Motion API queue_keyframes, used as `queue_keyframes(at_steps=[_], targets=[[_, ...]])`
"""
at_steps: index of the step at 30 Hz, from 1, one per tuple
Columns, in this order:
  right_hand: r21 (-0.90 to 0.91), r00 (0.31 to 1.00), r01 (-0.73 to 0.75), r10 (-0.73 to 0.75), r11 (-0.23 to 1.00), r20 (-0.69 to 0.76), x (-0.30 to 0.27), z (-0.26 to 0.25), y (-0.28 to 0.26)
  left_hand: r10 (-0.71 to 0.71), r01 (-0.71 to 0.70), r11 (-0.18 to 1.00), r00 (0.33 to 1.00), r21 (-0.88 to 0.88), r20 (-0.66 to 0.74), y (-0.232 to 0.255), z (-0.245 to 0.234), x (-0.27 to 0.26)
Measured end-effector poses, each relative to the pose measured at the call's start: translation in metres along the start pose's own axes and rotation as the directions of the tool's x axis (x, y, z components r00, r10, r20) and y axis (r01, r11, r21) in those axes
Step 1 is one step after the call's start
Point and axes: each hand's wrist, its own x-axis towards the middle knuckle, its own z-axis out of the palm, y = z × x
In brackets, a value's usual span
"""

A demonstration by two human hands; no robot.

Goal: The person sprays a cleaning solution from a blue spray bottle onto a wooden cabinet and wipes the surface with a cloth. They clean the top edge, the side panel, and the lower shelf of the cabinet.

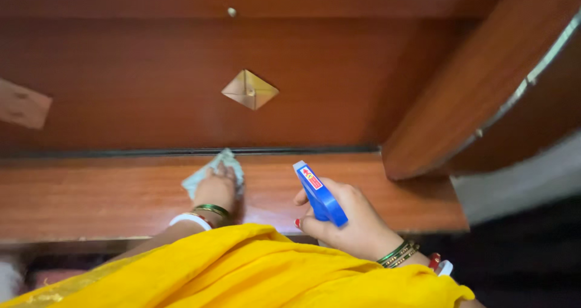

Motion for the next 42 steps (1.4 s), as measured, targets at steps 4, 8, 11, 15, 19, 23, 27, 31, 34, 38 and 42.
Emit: queue_keyframes(at_steps=[4, 8, 11, 15, 19, 23, 27, 31, 34, 38, 42], targets=[[-0.104, 0.979, 0.198, -0.192, 0.975, 0.071, 0.017, -0.024, -0.021, -0.041, 0.045, 0.99, 0.999, -0.132, 0.029, 0.033, -0.016, -0.028], [0.069, 0.93, 0.319, -0.326, 0.945, 0.168, 0.028, -0.049, -0.042, -0.11, 0.112, 0.975, 0.994, -0.19, 0.018, 0.048, -0.015, -0.049], [0.067, 0.906, 0.353, -0.359, 0.933, 0.226, 0.038, -0.058, -0.055, -0.188, 0.177, 0.96, 0.982, -0.217, -0.031, 0.056, -0.011, -0.063], [0.043, 0.867, 0.417, -0.411, 0.908, 0.283, 0.046, -0.066, -0.062, -0.265, 0.241, 0.93, 0.963, -0.277, -0.055, 0.068, -0.007, -0.076], [0.126, 0.849, 0.392, -0.411, 0.911, 0.331, 0.055, -0.069, -0.059, -0.284, 0.261, 0.921, 0.958, -0.29, -0.042, 0.064, 0.003, -0.076], [0.052, 0.851, 0.435, -0.43, 0.899, 0.301, 0.052, -0.064, -0.057, -0.48, 0.339, 0.768, 0.867, -0.543, -0.136, 0.047, 0.021, -0.064], [0.186, 0.885, 0.337, -0.378, 0.923, 0.271, 0.05, -0.053, -0.062, -0.748, 0.357, 0.117, 0.646, -0.927, 0.155, 0.003, 0.027, -0.031], [-0.029, 0.905, 0.396, -0.385, 0.918, 0.179, 0.051, -0.035, -0.068, -0.852, -0.037, 0.004, 0.523, -0.999, -0.023, -0.056, 0.006, 0.021], [0.056, 0.895, 0.419, -0.422, 0.906, 0.142, 0.055, -0.011, -0.076, -0.853, -0.245, -0.171, 0.521, -0.954, 0.019, -0.092, -0.029, 0.063], [-0.029, 0.899, 0.43, -0.425, 0.902, 0.103, 0.069, 0.038, -0.087, -0.807, -0.344, -0.149, 0.584, -0.927, -0.087, -0.118, -0.033, 0.09], [0.065, 0.937, 0.336, -0.341, 0.94, 0.074, 0.088, 0.089, -0.104, -0.773, -0.123, 0.068, 0.621, -0.99, -0.13, -0.129, -0.03, 0.072]])
